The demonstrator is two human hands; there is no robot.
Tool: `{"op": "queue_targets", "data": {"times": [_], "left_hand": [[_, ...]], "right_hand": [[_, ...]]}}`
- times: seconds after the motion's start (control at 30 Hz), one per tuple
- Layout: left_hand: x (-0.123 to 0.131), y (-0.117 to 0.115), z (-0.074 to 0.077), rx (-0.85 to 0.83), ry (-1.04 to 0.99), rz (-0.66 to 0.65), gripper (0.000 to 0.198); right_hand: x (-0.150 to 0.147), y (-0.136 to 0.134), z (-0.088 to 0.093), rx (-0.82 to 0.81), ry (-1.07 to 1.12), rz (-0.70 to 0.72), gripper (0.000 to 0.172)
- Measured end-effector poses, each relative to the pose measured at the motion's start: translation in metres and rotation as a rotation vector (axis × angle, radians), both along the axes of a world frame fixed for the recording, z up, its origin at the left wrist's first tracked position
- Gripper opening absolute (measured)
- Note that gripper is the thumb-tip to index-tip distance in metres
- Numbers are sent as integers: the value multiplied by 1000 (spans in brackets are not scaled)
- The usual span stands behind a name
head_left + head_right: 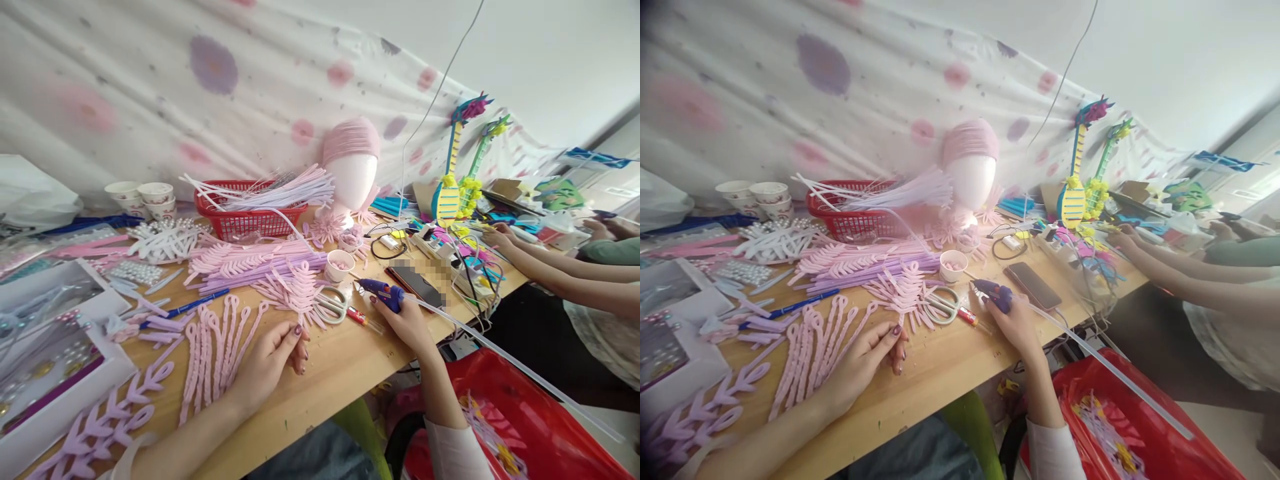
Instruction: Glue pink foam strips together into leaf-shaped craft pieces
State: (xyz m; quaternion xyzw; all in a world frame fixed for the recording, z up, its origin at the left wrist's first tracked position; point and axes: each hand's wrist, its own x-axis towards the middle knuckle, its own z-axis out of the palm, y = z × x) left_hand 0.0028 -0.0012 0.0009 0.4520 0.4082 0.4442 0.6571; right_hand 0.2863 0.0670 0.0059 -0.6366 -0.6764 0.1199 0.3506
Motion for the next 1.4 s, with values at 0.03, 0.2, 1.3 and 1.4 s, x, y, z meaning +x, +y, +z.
{"op": "queue_targets", "data": {"times": [0.03,0.2,1.3,1.4], "left_hand": [[0,0,0,2,2,-3,36],[1,0,2,-1,-17,-7,35],[-2,-4,8,74,129,-84,32],[-2,-3,8,73,125,-83,33]], "right_hand": [[0,0,0,-28,1,25,29],[3,-8,-2,-44,47,-118,34],[-79,-89,17,95,91,318,24],[-80,-89,18,88,90,323,26]]}}
